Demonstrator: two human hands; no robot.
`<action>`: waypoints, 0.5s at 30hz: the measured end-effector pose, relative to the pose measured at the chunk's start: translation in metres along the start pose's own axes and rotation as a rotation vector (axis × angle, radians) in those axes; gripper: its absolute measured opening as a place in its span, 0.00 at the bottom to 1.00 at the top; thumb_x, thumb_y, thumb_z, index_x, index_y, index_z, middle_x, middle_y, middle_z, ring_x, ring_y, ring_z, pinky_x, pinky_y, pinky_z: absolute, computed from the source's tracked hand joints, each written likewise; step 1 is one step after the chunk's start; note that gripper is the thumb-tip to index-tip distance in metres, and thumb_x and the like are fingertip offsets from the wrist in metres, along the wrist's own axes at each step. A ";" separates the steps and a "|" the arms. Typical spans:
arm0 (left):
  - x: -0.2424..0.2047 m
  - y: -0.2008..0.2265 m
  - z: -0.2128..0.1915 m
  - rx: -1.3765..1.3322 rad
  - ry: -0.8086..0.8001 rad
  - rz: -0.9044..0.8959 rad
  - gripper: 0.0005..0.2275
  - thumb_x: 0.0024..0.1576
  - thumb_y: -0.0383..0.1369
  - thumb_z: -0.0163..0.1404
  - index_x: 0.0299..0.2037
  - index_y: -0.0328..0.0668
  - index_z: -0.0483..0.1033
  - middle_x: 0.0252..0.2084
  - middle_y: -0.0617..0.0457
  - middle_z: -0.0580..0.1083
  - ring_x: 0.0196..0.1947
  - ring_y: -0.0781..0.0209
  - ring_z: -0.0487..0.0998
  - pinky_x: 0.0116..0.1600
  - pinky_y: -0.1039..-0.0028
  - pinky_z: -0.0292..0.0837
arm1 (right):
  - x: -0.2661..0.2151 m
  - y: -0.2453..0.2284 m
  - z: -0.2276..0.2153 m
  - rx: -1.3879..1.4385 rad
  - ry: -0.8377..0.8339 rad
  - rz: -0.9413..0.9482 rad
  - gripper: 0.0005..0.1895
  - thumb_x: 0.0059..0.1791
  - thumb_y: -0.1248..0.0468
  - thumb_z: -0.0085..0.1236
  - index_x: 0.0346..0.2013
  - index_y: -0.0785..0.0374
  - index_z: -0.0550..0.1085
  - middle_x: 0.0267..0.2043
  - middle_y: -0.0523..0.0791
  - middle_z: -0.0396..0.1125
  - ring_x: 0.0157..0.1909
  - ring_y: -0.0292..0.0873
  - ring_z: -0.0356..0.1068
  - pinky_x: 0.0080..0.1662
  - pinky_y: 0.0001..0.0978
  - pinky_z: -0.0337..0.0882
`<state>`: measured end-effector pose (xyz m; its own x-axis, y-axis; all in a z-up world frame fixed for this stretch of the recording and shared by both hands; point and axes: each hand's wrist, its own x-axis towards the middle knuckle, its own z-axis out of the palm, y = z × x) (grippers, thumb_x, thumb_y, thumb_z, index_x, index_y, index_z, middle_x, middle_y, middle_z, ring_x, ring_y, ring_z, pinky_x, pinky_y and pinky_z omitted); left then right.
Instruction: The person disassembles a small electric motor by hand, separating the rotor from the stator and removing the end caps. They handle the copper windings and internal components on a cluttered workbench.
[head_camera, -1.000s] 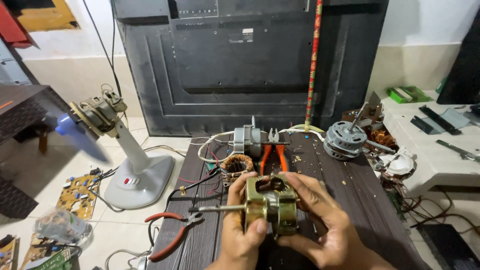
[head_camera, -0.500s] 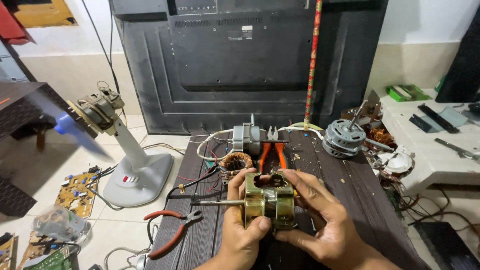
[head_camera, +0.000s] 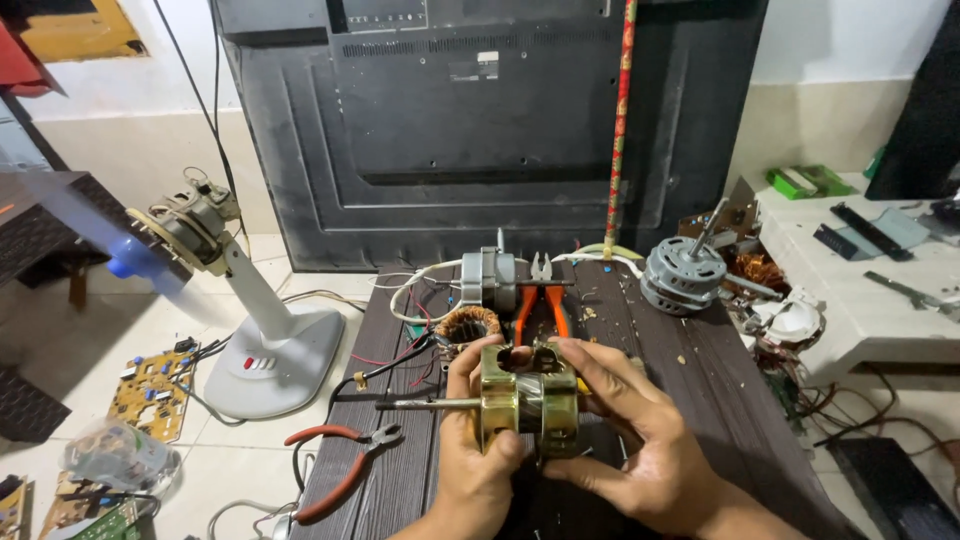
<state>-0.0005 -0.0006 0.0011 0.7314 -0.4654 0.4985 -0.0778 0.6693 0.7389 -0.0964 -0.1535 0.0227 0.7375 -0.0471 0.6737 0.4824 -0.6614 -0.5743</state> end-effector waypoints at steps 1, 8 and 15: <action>0.002 0.000 0.001 -0.006 0.010 0.003 0.41 0.49 0.57 0.65 0.65 0.39 0.61 0.53 0.42 0.73 0.51 0.55 0.77 0.54 0.66 0.76 | 0.002 -0.003 -0.002 0.011 -0.001 0.003 0.48 0.39 0.57 0.76 0.69 0.62 0.63 0.69 0.54 0.64 0.70 0.51 0.66 0.69 0.41 0.62; 0.022 0.013 -0.008 0.017 0.208 -0.076 0.35 0.51 0.53 0.51 0.65 0.39 0.62 0.51 0.36 0.78 0.47 0.45 0.81 0.48 0.58 0.80 | 0.003 -0.007 -0.019 0.519 0.205 0.247 0.46 0.38 0.68 0.69 0.70 0.62 0.61 0.60 0.55 0.69 0.56 0.53 0.75 0.55 0.46 0.84; 0.032 0.011 -0.019 0.002 0.319 0.004 0.36 0.53 0.53 0.48 0.66 0.33 0.62 0.48 0.36 0.79 0.46 0.46 0.82 0.49 0.62 0.79 | 0.014 -0.002 -0.032 -0.036 -0.113 -0.044 0.40 0.32 0.54 0.70 0.57 0.60 0.72 0.53 0.50 0.70 0.53 0.46 0.74 0.54 0.36 0.75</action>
<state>0.0350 0.0034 0.0163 0.9067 -0.2573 0.3341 -0.0821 0.6693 0.7384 -0.1014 -0.1767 0.0481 0.7654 0.0660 0.6402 0.4997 -0.6878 -0.5265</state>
